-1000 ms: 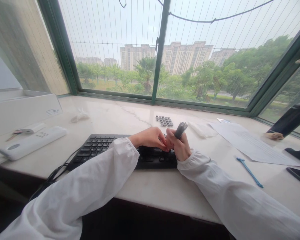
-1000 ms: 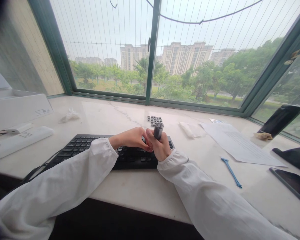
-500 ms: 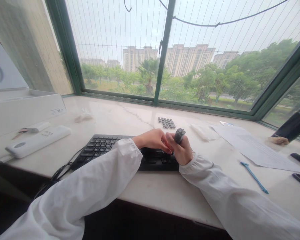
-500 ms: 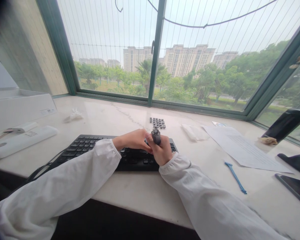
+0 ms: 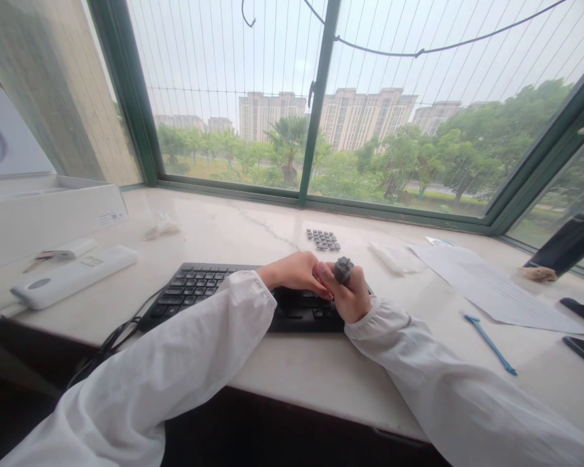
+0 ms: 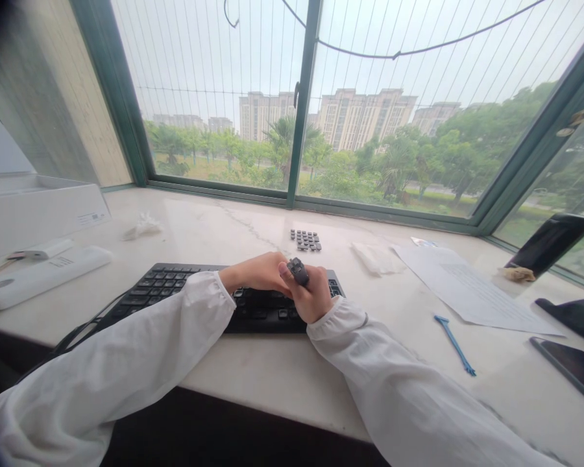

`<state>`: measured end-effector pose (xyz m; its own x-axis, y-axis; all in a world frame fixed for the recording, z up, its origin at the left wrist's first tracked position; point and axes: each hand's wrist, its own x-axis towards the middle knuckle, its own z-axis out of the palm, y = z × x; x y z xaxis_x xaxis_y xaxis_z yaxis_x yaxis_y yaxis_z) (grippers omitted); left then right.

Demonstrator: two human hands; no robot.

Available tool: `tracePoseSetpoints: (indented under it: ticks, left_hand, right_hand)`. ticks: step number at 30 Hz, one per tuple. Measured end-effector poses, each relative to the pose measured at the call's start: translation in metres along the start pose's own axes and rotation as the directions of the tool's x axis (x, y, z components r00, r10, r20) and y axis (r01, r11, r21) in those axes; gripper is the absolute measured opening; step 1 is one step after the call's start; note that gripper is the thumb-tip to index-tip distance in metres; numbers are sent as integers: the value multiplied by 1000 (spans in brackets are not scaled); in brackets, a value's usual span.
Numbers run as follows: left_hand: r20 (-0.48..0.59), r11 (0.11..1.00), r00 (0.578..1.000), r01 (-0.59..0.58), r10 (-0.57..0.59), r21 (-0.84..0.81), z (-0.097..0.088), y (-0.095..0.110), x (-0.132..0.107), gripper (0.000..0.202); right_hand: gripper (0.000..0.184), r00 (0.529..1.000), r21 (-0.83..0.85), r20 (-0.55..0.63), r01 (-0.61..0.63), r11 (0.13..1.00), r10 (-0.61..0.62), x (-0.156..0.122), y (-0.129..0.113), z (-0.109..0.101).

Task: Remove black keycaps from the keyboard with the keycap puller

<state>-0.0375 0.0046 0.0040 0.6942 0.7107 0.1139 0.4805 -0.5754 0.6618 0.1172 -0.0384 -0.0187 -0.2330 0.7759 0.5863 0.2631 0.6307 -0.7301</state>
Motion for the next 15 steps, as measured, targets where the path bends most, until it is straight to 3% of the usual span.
tracePoseSetpoints:
  ticks: [11, 15]
  left_hand:
    - [10, 1000, 1000, 10, -9, -15, 0, 2, 0, 36]
    - [-6, 1000, 1000, 17, -17, 24, 1, -1, 0, 34]
  right_hand:
    - [47, 1000, -15, 9, 4, 1000, -4, 0, 1, -1]
    - [48, 995, -15, 49, 92, 996, -91, -6, -8, -1]
